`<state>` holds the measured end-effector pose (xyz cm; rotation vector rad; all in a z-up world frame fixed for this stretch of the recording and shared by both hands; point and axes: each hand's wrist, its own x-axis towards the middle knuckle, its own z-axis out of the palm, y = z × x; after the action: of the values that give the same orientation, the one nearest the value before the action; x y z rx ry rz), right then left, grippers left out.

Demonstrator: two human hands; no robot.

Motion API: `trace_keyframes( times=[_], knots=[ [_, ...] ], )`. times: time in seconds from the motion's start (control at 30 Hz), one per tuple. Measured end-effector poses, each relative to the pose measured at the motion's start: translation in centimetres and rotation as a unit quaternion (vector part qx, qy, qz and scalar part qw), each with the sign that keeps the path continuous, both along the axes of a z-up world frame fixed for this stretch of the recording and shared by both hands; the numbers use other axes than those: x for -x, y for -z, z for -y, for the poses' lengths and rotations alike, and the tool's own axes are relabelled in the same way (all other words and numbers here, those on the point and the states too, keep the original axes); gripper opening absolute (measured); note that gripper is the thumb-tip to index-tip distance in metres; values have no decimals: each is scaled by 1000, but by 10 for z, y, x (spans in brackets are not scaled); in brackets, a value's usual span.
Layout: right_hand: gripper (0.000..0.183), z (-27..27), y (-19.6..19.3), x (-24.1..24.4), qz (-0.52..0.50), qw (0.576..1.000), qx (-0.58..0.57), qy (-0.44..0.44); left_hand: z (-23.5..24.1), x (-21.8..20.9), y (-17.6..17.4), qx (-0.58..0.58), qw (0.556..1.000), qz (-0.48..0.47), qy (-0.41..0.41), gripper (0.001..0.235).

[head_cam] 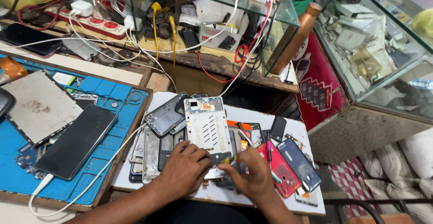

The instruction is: The person uses a screwdriver to remove screws from a disassembled mobile phone chassis on a cluttered workbench. They handle the phone frame and internal components, then continue unscrewing parts while other phone parts and tools are visible nearby.

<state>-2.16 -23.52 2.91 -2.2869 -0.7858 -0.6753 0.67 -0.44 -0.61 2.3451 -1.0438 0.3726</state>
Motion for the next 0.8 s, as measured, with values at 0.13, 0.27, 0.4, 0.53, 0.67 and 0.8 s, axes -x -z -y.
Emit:
trace_keyframes(
  times=[0.13, 0.27, 0.4, 0.53, 0.67, 0.8],
  knots=[
    [48, -11, -14, 2, 26, 998, -34, -50, 0, -1, 1, 3, 1000, 1, 2, 14],
    [56, -14, -13, 1, 35, 998, -36, -49, 1, -1, 0, 0, 1000, -4, -3, 15],
    [47, -7, -9, 0, -10, 997, -47, -54, 2, -1, 0, -2, 1000, 8, 1, 16],
    [50, -2, -9, 0, 40, 997, -18, -68, 3, -3, -2, -6, 1000, 5, 5, 18],
    [49, -6, -2, 1, -24, 998, -25, -43, 2, -1, -6, -11, 1000, 8, -1, 17],
    [50, 7, 7, -6, -22, 998, -30, -58, 1, -1, -5, 0, 1000, 24, -8, 16]
  ],
)
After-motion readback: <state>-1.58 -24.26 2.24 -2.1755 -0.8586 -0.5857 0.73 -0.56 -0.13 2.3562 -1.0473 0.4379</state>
